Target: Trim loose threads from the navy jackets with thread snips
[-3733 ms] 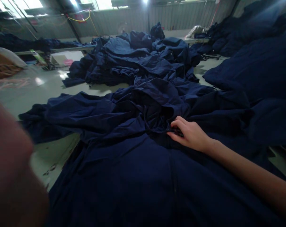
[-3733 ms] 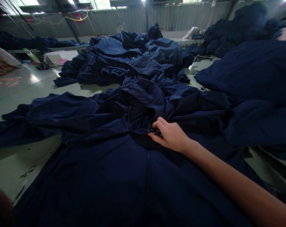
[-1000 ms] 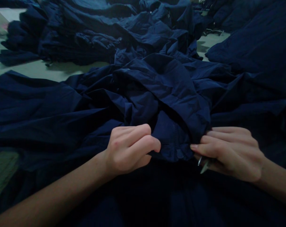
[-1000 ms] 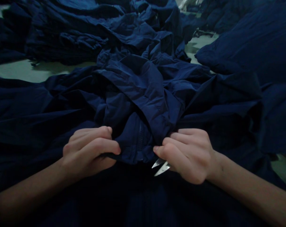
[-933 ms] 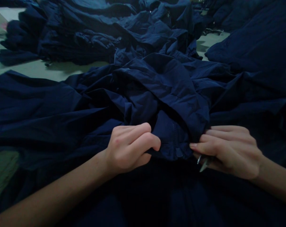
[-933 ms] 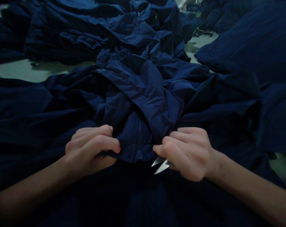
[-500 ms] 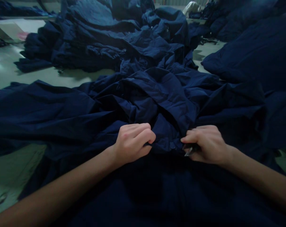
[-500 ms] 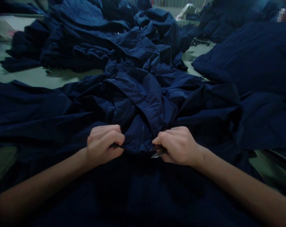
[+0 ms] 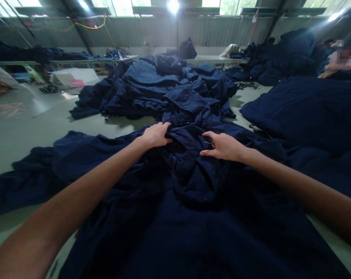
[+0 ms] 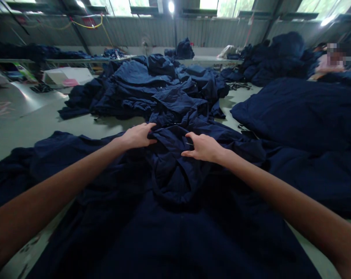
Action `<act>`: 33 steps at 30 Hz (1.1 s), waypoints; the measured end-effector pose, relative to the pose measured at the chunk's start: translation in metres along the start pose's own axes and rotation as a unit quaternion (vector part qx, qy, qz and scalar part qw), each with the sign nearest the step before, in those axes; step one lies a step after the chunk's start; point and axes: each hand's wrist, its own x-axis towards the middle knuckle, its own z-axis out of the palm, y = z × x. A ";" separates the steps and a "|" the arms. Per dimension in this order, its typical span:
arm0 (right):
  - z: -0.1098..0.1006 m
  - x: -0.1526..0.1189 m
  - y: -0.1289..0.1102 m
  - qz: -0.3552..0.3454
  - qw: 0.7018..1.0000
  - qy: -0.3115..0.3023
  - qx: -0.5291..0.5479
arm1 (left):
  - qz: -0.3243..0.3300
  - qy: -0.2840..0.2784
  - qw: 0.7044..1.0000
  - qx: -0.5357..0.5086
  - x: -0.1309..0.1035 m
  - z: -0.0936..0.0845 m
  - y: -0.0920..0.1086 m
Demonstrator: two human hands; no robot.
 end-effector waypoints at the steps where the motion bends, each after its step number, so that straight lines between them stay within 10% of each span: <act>1: 0.005 0.015 0.002 0.007 1.000 -0.001 -0.014 | -0.016 -0.011 1.000 0.000 0.016 0.000 -0.003; 8: -0.068 0.128 0.034 0.071 0.979 0.178 -0.069 | -0.014 0.120 0.988 -0.100 0.126 -0.082 0.008; 13: -0.096 0.184 0.051 0.082 0.983 0.152 -0.060 | 0.035 0.157 0.975 -0.154 0.173 -0.128 0.045; 18: -0.076 0.127 0.058 0.061 0.987 0.143 -0.035 | 0.037 0.118 0.991 -0.060 0.074 -0.099 -0.001; 25: -0.048 -0.072 0.025 -0.042 0.993 0.059 0.092 | -0.216 0.065 0.972 0.068 -0.133 -0.062 -0.142; 29: -0.012 -0.141 -0.013 -0.077 0.989 -0.002 0.127 | -0.278 0.093 0.955 0.034 -0.178 -0.047 -0.189; 33: 0.022 -0.164 -0.035 -0.085 0.988 -0.036 0.126 | -0.268 0.237 0.934 -0.005 -0.184 -0.041 -0.200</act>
